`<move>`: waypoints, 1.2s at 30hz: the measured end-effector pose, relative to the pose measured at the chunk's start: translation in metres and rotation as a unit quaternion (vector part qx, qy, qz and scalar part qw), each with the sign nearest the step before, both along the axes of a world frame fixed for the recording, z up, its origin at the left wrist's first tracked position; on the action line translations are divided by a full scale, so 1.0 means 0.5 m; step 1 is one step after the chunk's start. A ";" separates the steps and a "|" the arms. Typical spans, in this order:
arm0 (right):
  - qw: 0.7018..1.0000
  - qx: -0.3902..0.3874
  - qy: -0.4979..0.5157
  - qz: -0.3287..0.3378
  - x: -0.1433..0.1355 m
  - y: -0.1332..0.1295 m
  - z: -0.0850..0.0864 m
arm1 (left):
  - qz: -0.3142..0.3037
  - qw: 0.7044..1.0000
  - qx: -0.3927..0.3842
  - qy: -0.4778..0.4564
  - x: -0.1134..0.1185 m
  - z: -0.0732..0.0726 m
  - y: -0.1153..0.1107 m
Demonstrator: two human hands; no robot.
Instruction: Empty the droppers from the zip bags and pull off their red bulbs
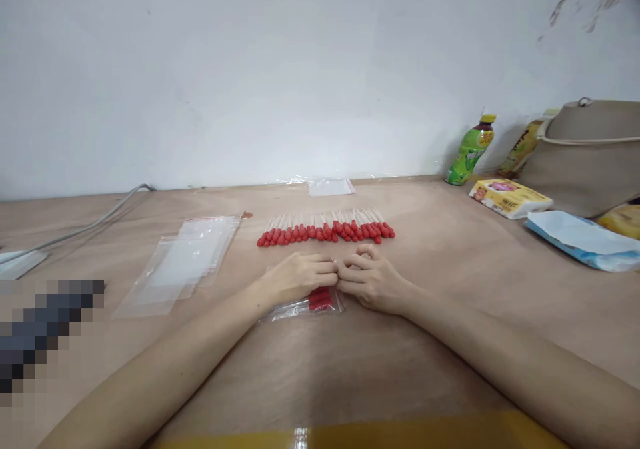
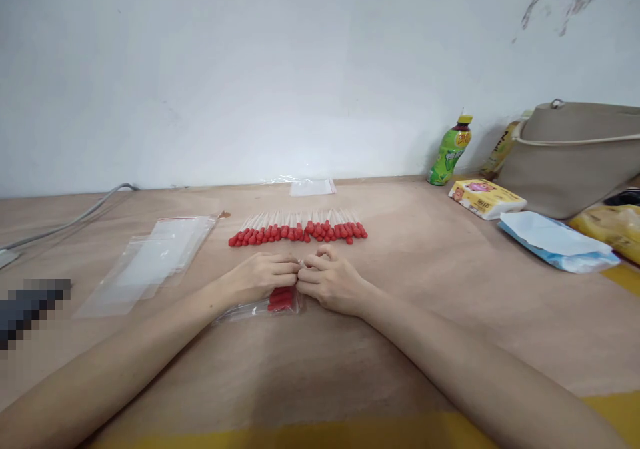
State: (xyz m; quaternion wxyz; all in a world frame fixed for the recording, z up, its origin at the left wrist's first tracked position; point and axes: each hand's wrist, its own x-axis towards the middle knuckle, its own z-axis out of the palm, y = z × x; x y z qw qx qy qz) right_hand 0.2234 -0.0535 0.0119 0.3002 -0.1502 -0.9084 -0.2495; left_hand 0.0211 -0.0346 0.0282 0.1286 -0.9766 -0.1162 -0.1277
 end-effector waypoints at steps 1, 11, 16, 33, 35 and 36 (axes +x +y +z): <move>1.000 -0.002 -0.001 0.000 0.000 0.000 0.001 | -0.001 1.000 -0.005 -0.005 0.000 0.000 -0.001; 0.998 -0.009 0.052 0.030 0.002 -0.011 -0.010 | -0.012 0.998 -0.019 -0.062 -0.006 -0.011 0.005; 0.997 0.005 0.069 0.032 -0.001 -0.018 -0.010 | 0.036 0.998 -0.041 -0.031 -0.007 -0.002 0.001; 0.996 0.015 0.093 0.003 0.002 -0.016 -0.010 | 0.002 0.996 -0.077 -0.051 -0.007 0.012 -0.001; 0.996 0.013 0.092 -0.001 0.003 -0.015 -0.012 | -0.017 0.996 -0.063 -0.057 -0.007 0.009 0.002; 0.996 0.010 0.087 -0.004 0.003 -0.015 -0.012 | -0.025 0.996 -0.048 -0.064 -0.008 0.006 0.004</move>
